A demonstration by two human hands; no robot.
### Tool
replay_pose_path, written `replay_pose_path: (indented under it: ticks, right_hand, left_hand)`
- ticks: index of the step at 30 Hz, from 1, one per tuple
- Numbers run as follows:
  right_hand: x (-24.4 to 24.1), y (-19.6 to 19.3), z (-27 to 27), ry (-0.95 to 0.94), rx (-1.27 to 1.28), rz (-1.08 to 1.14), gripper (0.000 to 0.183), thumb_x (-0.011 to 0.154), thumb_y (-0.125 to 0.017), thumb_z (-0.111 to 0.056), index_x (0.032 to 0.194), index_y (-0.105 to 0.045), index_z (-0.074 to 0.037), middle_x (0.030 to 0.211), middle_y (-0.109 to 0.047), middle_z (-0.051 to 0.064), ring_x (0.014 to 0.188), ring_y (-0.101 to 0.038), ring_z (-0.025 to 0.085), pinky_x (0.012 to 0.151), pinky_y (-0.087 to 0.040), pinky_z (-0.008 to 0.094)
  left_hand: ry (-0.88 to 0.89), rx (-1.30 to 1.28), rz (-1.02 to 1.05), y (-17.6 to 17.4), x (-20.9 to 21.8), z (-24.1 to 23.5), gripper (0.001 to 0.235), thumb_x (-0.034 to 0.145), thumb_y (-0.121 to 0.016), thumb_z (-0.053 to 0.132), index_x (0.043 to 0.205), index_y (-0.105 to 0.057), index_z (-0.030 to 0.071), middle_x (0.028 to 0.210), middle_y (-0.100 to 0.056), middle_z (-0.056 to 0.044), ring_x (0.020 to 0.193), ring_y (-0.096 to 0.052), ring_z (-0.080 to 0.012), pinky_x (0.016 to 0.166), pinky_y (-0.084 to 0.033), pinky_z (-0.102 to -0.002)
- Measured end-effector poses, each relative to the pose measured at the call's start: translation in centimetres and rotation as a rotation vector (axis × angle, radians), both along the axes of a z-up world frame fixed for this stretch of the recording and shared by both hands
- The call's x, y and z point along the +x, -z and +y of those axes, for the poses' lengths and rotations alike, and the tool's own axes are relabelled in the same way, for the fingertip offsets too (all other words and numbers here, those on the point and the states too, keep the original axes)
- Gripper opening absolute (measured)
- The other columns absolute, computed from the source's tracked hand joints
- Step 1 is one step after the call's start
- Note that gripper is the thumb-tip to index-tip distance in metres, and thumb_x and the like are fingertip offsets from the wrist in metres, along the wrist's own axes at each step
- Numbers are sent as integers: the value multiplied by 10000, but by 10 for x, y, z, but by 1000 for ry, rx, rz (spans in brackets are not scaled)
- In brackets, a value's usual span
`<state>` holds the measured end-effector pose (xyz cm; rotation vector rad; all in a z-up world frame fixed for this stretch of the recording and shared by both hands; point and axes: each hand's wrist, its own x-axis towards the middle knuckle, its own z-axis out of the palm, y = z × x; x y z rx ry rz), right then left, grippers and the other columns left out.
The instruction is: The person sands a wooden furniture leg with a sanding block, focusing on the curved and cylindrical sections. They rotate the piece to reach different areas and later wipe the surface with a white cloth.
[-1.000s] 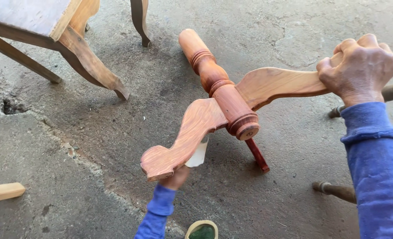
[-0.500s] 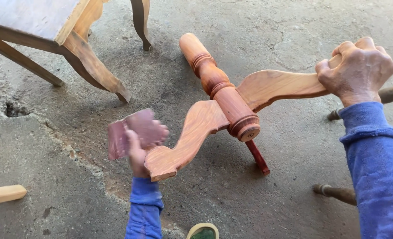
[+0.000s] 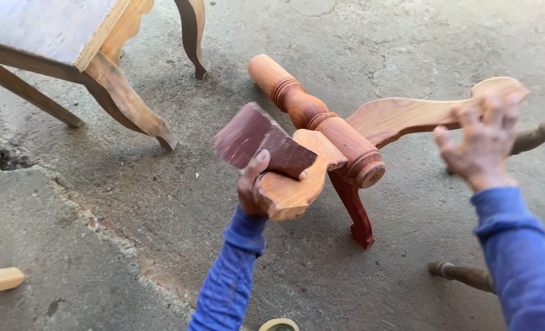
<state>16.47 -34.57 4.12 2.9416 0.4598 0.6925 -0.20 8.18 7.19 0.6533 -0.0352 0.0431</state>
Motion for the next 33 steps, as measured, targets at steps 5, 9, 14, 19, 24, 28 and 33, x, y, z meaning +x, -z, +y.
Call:
replay_pose_path:
  ticks: [5, 9, 14, 19, 24, 28, 33]
  right_hand:
    - [-84, 37, 66, -92, 294, 86, 420, 928, -702, -369, 1252, -652, -108, 1387, -529, 166, 1393, -440, 380, 1181, -387, 576]
    - [-129, 85, 106, 90, 729, 736, 716, 762, -806, -420, 1340, -556, -80, 1235, -610, 171, 1190, -594, 310, 992, -509, 491]
    - [-143, 167, 111, 139, 858, 894, 690, 775, -808, -409, 1340, -564, -99, 1192, -715, 148, 1086, -701, 278, 957, -549, 433]
    - [-139, 179, 115, 260, 712, 800, 447, 823, -773, -284, 1207, -686, -73, 991, -769, 193, 955, -751, 325, 862, -580, 451]
    - [-167, 174, 153, 171, 704, 894, 399, 812, -775, -278, 1109, -685, -28, 908, -767, 201, 857, -780, 320, 793, -607, 426]
    - [-187, 182, 177, 185, 723, 880, 376, 806, -798, -272, 1063, -707, -13, 893, -765, 209, 861, -758, 331, 788, -586, 434]
    - [-208, 188, 206, 121, 784, 968, 381, 839, -745, -285, 1097, -690, -10, 828, -781, 147, 673, -780, 227, 626, -660, 360]
  left_hand:
    - [45, -169, 14, 3, 20, -14, 413, 964, -557, 241, 1246, -611, -56, 1086, -724, -189, 958, -722, -304, 914, -560, -456]
    - [-149, -142, -19, 33, 23, -24, 399, 1022, -582, 245, 1216, -611, -103, 1141, -699, -200, 1048, -697, -287, 1006, -547, -432]
    - [-214, -265, 127, 25, 34, -39, 358, 977, -598, 224, 1213, -620, -44, 1133, -685, -132, 1028, -677, -238, 975, -539, -404]
    - [-127, -316, 117, -15, 35, -44, 358, 935, -574, 240, 1183, -631, -11, 1087, -699, -132, 976, -689, -253, 914, -548, -413]
    - [-32, -199, 9, -38, 43, -29, 480, 987, -507, 291, 1297, -595, -66, 1227, -665, -201, 1101, -672, -294, 1010, -538, -431]
    - [21, -198, -82, -69, 30, -10, 537, 946, -475, 310, 1330, -574, -52, 1264, -659, -210, 1139, -684, -311, 1031, -543, -453]
    - [-111, -52, 41, -51, 39, 13, 437, 980, -493, 316, 1177, -632, -47, 995, -701, -168, 869, -678, -274, 778, -544, -429]
